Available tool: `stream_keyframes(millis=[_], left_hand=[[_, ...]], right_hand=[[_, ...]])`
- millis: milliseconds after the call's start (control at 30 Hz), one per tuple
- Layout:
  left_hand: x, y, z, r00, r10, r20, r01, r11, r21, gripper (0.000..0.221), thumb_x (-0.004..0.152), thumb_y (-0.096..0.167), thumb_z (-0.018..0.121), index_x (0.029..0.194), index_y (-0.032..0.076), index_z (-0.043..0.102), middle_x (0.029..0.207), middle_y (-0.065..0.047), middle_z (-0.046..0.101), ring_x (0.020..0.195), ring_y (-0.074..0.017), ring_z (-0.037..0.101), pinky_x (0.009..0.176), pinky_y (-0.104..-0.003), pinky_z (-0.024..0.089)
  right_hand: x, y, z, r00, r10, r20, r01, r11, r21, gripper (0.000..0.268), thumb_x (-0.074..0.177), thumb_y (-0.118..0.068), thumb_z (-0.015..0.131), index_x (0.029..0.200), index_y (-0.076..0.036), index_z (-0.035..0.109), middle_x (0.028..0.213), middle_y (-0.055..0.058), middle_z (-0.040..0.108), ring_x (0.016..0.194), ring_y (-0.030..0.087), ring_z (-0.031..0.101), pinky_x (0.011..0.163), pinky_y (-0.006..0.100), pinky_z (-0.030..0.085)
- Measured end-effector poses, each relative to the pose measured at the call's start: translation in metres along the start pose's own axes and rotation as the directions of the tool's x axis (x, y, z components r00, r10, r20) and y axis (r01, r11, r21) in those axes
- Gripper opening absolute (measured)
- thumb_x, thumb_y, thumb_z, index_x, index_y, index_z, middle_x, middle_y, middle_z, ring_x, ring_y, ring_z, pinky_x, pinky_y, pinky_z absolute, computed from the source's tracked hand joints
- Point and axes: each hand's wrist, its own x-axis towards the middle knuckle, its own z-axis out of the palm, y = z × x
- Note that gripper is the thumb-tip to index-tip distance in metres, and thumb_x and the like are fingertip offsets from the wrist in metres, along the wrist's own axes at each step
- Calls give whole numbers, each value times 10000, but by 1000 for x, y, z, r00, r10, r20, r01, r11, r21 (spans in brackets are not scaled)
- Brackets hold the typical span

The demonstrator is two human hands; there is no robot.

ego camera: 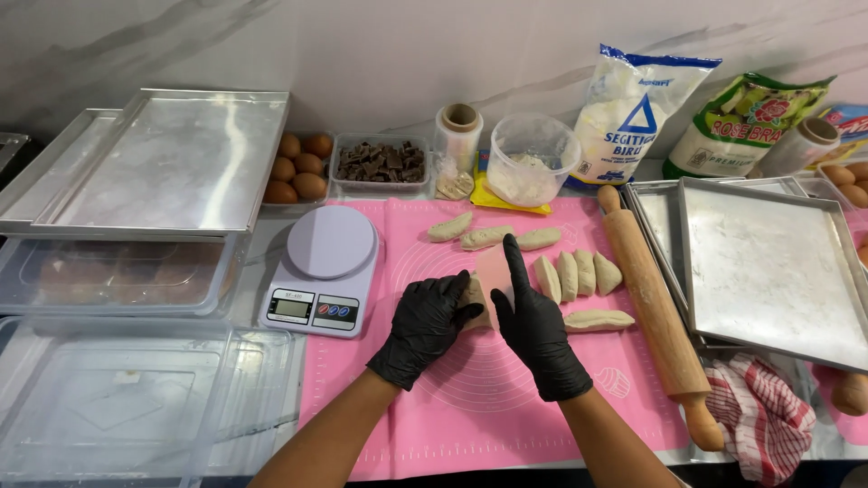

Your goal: Kneading dough on a silicone mat, rolling it into a long cylinder, and cutting it into smaller portions using a dough scraper.

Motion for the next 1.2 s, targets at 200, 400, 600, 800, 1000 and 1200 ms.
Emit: stream_keyframes(millis=[200, 400, 600, 800, 1000, 1200], left_hand=[[1, 0, -4, 997, -55, 52, 54, 998, 15, 632, 935, 542, 643, 1412, 132, 581, 1086, -79, 696, 944, -294, 689, 830, -419, 521], [-2, 1, -7, 981, -118, 156, 131, 989, -73, 716, 911, 606, 624, 1433, 120, 561, 1133, -134, 685, 1011, -356, 669, 865, -452, 508], [-1, -8, -4, 948, -163, 274, 186, 981, -61, 764, 864, 586, 651, 1477, 154, 506, 1229, -115, 657, 1106, -335, 642, 924, -447, 502], [-4, -3, -10, 909, -172, 379, 174, 984, 28, 834, 839, 461, 670, 1570, 178, 386, 1401, -132, 576, 1225, -353, 571, 1022, -475, 457], [5, 5, -27, 912, -175, 372, 209, 976, -55, 723, 935, 556, 573, 1545, 195, 431, 1443, -115, 560, 1272, -339, 538, 1060, -479, 421], [9, 4, -36, 906, -164, 390, 226, 967, -117, 681, 925, 592, 594, 1465, 182, 529, 1423, -96, 594, 1231, -326, 589, 999, -482, 482]], right_hand=[[25, -8, 7, 977, 10, 215, 15, 993, -115, 837, 984, -342, 535, 1599, -527, -1, 933, 160, 746, 957, 404, 723, 877, 507, 580], [73, -4, 17, 919, -44, 393, 144, 963, -229, 823, 963, -328, 563, 1593, -479, 54, 1016, 110, 735, 993, 358, 720, 868, 487, 586], [67, -24, 12, 889, -57, 455, 209, 933, -292, 820, 978, -313, 539, 1607, -435, 26, 1006, 104, 722, 979, 350, 716, 858, 495, 590], [30, -40, 31, 939, 98, 328, -22, 974, -227, 788, 954, -259, 479, 1618, -393, 77, 886, 56, 722, 835, 307, 735, 786, 433, 595], [-6, -9, 48, 992, -127, 15, 127, 970, -206, 715, 981, -234, 512, 1617, -325, 198, 935, 52, 729, 833, 294, 732, 715, 441, 622], [9, -5, 28, 986, -100, 130, 116, 986, -120, 790, 983, -242, 524, 1621, -393, 83, 1110, 95, 708, 897, 376, 711, 773, 489, 590]])
